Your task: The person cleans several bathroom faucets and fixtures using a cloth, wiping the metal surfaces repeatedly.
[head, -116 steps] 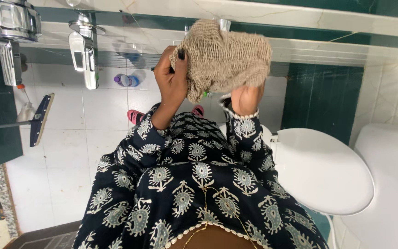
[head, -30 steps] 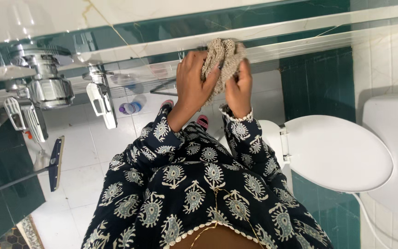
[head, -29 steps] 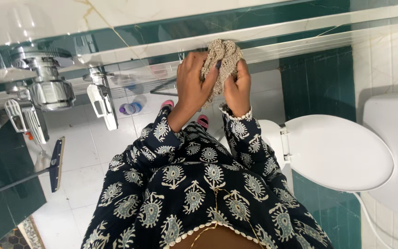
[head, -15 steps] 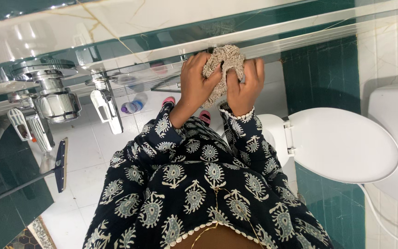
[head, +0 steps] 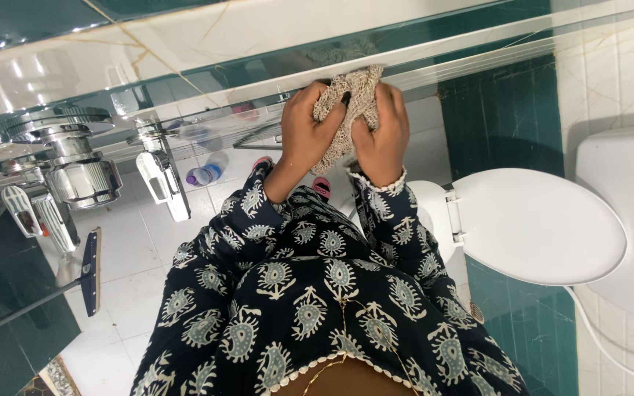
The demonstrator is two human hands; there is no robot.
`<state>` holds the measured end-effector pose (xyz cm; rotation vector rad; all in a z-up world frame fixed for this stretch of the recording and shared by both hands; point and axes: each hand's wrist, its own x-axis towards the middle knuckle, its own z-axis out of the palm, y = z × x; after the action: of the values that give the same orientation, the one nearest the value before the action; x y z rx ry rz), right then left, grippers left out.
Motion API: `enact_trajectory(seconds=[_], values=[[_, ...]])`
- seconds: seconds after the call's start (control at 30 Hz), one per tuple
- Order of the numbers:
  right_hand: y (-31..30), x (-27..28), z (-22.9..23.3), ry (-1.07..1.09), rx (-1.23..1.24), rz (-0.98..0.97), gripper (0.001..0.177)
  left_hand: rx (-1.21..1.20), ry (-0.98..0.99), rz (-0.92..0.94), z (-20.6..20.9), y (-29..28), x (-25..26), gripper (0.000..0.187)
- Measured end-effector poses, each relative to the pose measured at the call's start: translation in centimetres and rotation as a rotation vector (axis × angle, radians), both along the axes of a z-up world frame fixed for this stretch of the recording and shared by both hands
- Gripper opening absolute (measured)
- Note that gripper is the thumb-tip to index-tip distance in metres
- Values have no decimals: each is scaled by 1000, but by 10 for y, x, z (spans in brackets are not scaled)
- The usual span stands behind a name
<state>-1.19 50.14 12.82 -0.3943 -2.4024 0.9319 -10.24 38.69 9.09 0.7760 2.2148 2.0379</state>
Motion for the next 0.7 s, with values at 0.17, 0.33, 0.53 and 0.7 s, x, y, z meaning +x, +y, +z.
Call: enact_trajectory(seconds=[0.17, 0.33, 0.53, 0.7], values=[[-11, -4, -15, 20, 34, -34, 39, -58, 23, -19, -15, -2, -2, 13], [-22, -1, -35, 81, 6, 19, 35, -102, 0, -11, -37, -15, 2, 18], [-26, 8, -46, 280, -138, 111, 29, -64, 69, -7, -37, -22, 12, 21], [-15, 34, -50, 417, -340, 83, 30, -81, 156, -20, -13, -26, 18, 26]])
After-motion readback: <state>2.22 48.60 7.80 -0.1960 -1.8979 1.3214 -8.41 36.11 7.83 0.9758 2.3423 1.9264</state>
